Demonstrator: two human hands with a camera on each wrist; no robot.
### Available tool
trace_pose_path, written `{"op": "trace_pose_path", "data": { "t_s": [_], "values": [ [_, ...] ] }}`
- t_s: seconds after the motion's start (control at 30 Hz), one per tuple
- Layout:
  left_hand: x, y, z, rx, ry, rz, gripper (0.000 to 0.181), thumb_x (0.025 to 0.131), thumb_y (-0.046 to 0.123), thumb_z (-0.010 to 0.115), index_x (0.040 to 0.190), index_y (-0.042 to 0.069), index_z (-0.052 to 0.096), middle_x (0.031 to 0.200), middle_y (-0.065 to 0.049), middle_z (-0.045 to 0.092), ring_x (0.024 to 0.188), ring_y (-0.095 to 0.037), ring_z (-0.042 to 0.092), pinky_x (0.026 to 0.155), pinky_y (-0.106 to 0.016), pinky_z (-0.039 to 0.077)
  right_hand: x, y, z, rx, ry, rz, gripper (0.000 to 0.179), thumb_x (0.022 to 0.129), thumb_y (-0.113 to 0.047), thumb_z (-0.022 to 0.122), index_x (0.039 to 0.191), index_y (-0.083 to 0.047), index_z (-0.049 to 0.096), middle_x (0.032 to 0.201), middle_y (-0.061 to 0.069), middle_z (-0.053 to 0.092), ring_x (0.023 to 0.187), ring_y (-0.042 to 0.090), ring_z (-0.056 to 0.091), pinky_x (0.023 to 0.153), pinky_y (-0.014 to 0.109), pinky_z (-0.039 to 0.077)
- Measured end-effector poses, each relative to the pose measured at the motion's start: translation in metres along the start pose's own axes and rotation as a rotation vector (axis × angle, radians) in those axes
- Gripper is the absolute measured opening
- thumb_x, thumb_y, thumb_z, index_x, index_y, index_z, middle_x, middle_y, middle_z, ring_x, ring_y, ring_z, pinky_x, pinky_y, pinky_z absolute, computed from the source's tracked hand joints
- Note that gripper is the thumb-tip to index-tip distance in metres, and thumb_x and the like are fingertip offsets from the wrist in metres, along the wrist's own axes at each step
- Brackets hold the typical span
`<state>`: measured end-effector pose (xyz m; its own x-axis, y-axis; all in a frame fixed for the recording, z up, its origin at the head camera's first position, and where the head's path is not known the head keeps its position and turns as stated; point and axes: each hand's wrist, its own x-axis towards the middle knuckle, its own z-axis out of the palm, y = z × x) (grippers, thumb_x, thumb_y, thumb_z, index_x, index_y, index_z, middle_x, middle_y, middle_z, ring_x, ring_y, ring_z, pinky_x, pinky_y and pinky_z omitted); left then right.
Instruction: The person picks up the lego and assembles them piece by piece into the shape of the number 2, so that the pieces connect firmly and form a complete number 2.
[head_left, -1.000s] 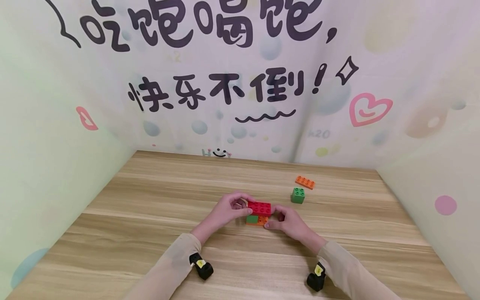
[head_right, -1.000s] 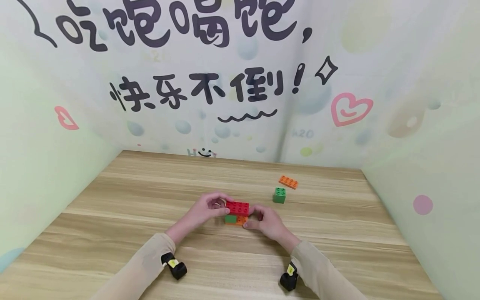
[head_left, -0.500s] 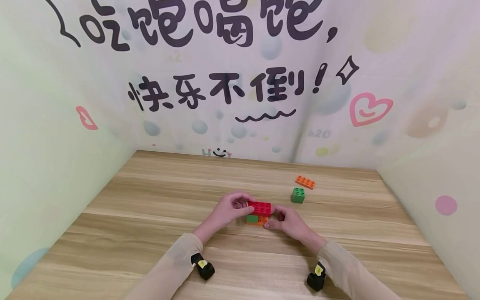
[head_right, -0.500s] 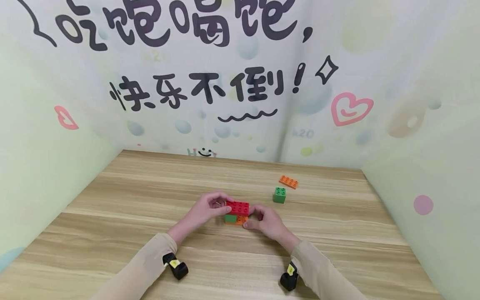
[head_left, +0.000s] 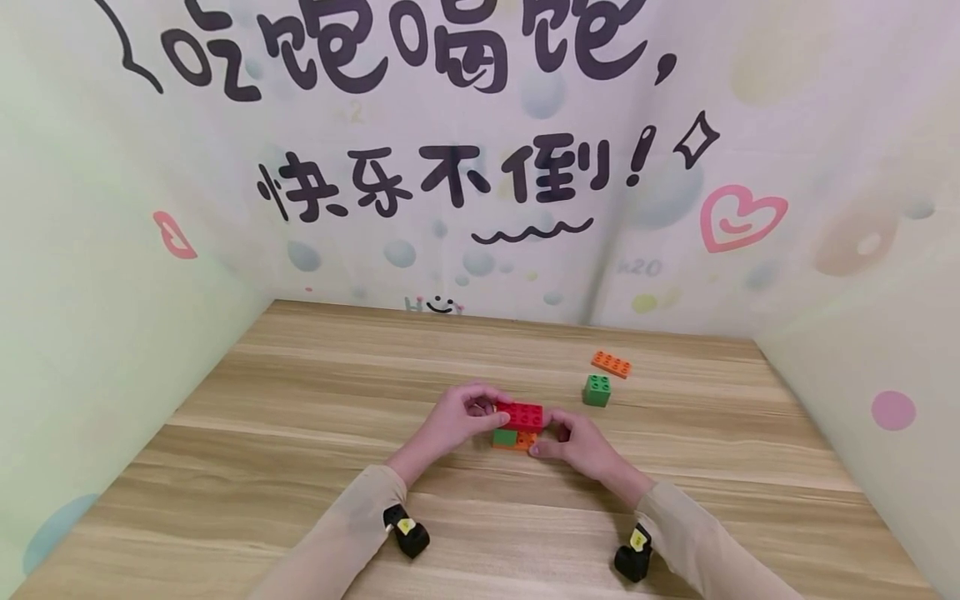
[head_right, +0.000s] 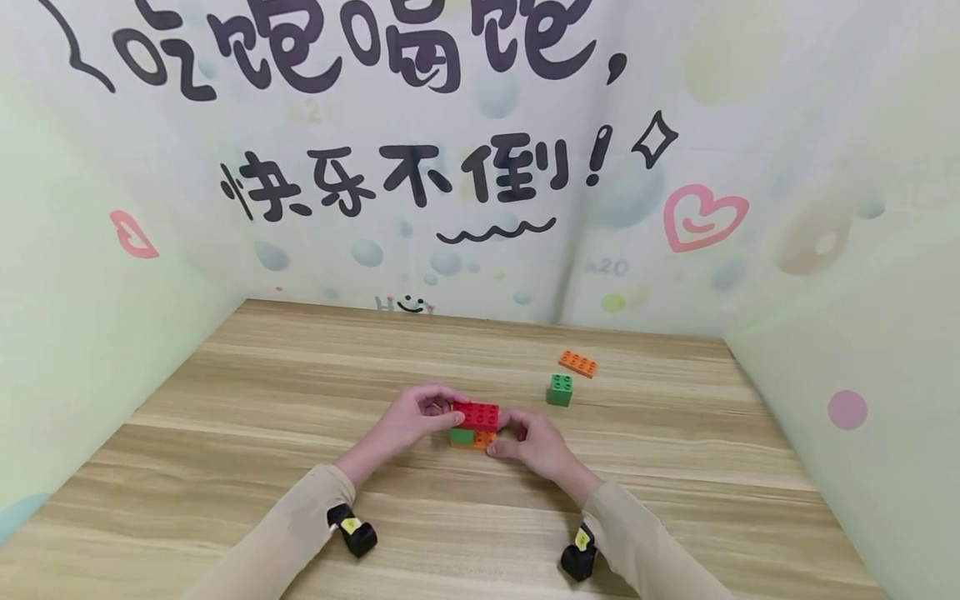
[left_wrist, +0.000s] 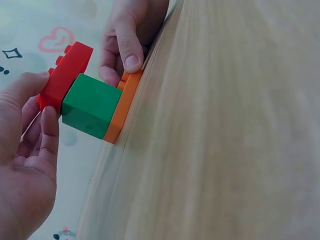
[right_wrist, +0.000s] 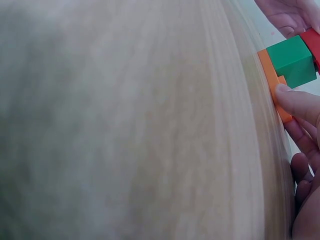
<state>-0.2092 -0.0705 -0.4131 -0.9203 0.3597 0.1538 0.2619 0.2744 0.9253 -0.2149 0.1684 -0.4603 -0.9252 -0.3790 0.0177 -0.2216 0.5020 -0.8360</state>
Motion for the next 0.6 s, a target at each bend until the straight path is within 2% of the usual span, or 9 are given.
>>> {"op": "trace_pose_path", "data": {
  "t_s": [0.17, 0.6],
  "values": [
    [0.009, -0.024, 0.003, 0.026, 0.002, 0.016, 0.022, 0.086, 0.015, 0.077, 0.108, 0.012, 0.075, 0.099, -0.007, 0.066, 0.084, -0.011, 0.057, 0.071, -0.017, 0.051, 0.000, 0.001, 0.000, -0.008, 0.002, -0.002, 0.025, 0.082, -0.022, 0.080, 0.104, -0.016, 0.069, 0.083, 0.003, 0.053, 0.076, 0.016, 0.042, 0.065, 0.024, 0.030],
    [0.010, -0.024, 0.002, 0.027, -0.019, -0.003, 0.023, 0.087, 0.015, 0.076, 0.109, 0.011, 0.074, 0.101, -0.008, 0.065, 0.083, -0.009, 0.058, 0.071, -0.018, 0.052, 0.001, 0.001, -0.001, -0.013, -0.014, 0.001, 0.025, 0.083, -0.024, 0.080, 0.103, -0.016, 0.069, 0.088, 0.004, 0.058, 0.080, 0.018, 0.044, 0.067, 0.025, 0.031]
  ]
}}
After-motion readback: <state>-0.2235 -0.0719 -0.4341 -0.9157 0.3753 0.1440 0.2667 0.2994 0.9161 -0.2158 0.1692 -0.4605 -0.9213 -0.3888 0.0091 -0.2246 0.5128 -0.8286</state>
